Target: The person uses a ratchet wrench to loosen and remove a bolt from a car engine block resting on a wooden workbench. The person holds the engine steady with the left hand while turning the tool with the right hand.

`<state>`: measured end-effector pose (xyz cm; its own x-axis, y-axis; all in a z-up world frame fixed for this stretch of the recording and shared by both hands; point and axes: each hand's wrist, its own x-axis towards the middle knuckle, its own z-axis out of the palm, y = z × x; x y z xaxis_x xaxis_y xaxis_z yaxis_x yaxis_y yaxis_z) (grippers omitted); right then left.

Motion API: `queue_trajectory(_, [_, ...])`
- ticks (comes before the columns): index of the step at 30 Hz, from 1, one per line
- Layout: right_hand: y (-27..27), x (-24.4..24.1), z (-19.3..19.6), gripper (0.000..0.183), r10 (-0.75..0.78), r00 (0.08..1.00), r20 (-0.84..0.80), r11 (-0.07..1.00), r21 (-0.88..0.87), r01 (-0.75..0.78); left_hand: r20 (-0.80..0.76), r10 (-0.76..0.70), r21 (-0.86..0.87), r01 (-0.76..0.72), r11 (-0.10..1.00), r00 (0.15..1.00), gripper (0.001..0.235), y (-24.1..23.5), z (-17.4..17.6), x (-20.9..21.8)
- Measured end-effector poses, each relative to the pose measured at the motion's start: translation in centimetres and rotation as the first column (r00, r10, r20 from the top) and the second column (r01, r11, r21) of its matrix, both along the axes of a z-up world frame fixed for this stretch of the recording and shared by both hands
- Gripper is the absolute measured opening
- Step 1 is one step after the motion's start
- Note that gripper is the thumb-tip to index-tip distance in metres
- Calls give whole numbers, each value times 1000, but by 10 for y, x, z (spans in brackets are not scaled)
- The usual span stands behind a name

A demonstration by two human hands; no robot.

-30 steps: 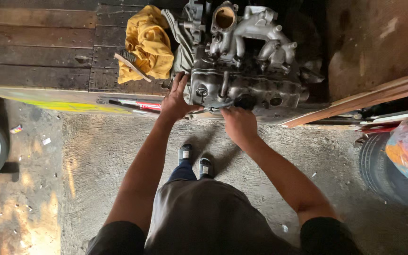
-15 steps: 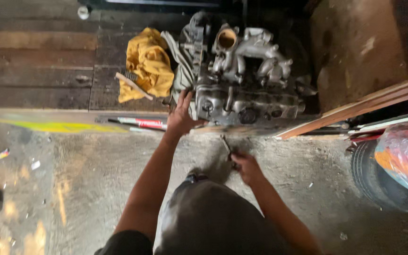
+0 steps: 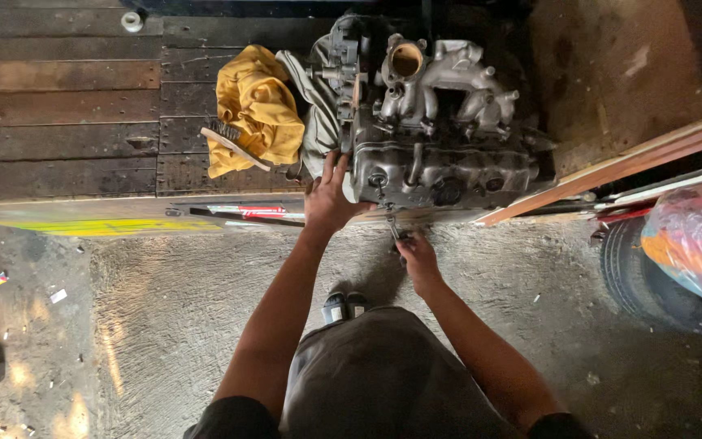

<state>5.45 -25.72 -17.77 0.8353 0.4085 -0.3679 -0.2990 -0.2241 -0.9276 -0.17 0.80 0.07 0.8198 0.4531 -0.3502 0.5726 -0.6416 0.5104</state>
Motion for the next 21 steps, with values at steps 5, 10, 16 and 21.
queue_trajectory(5, [16, -3, 4, 14, -80, 996, -37, 992, 90, 84, 208, -51, 116, 27, 993, 977, 134, 1, -2, -5])
queue_trajectory(10, [26, -1, 11, 13, -92, 986, -137, 989, 101, 106, 148, -34, 43, 28, 999, 988, 133, 1, 2, -5])
queue_trajectory(16, [20, 12, 8, 17, 11, 1000, 20, 999, 43, -12, 320, -64, 117, 28, 993, 945, 132, 2, -19, -4])
queue_trajectory(21, [14, 26, 53, 21, 292, 818, 495, 872, -489, -16, 246, -40, 63, 26, 998, 969, 130, 3, -15, -3])
